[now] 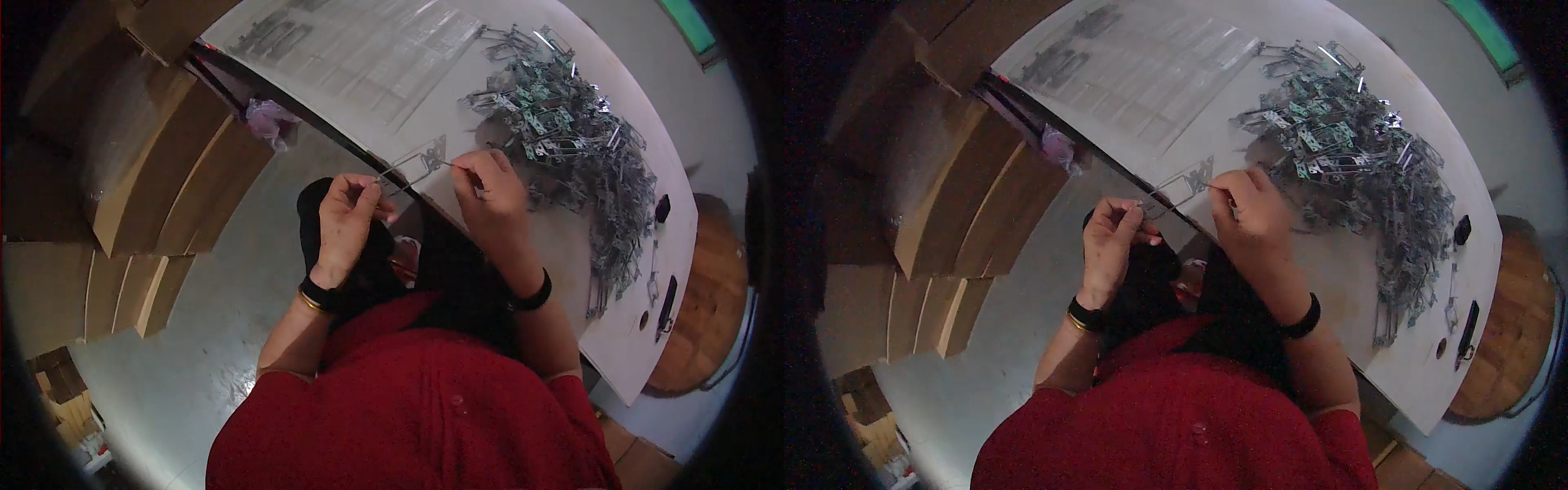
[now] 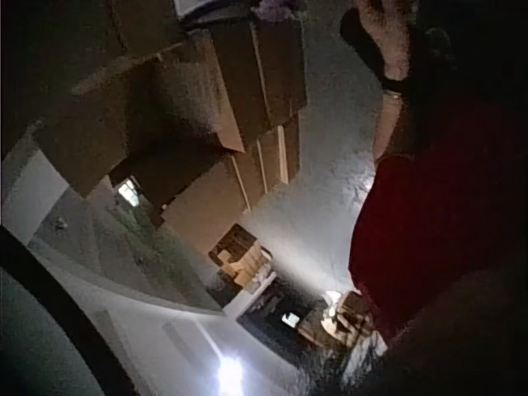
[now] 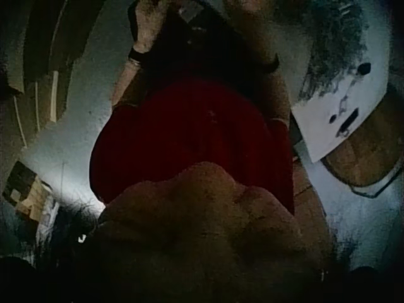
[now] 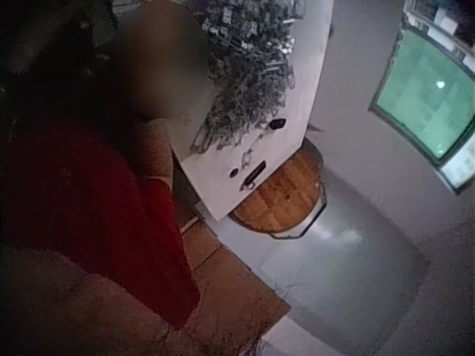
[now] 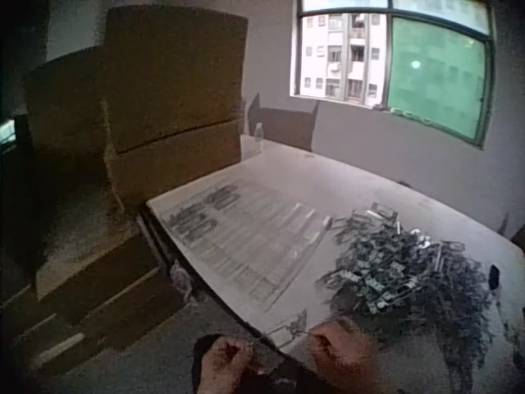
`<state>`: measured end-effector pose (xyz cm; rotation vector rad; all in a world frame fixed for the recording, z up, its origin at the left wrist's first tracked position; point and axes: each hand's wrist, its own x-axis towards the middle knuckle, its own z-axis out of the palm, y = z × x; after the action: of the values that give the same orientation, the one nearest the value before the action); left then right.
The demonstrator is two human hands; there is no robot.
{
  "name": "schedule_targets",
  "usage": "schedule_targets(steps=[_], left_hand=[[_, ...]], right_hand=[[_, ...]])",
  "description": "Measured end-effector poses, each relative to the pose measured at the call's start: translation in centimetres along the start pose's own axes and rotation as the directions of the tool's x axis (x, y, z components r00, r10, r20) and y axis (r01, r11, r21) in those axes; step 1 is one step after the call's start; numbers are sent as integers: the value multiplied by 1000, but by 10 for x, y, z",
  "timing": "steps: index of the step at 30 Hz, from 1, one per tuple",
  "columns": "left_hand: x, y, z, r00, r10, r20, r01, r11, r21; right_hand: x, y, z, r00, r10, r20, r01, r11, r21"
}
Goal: The recorder picks up small metal frame clips from a pile, inspects or assembles them, and places them into a clear plastic sorting tray.
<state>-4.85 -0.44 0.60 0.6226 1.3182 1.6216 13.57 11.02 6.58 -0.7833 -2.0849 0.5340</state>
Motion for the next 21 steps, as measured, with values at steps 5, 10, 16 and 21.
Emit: schedule_targets(steps=[5, 10, 16, 21], left_hand=[[0, -3, -4, 1000, 22, -13, -22, 999, -33], [0, -1, -2, 999, 46, 7, -46, 999, -12], [-1, 1, 2, 997, 66, -30, -66, 998, 25], [-3, 2, 6, 997, 58, -51, -56, 998, 42]], right_hand=[[-3, 9, 10, 998, -52, 33, 55, 993, -100], [4, 8, 12, 993, -112, 38, 116, 987, -116], [6, 6, 18, 992, -128, 6, 128, 987, -96], [4, 9, 22, 988, -148, 42, 152, 980, -125]])
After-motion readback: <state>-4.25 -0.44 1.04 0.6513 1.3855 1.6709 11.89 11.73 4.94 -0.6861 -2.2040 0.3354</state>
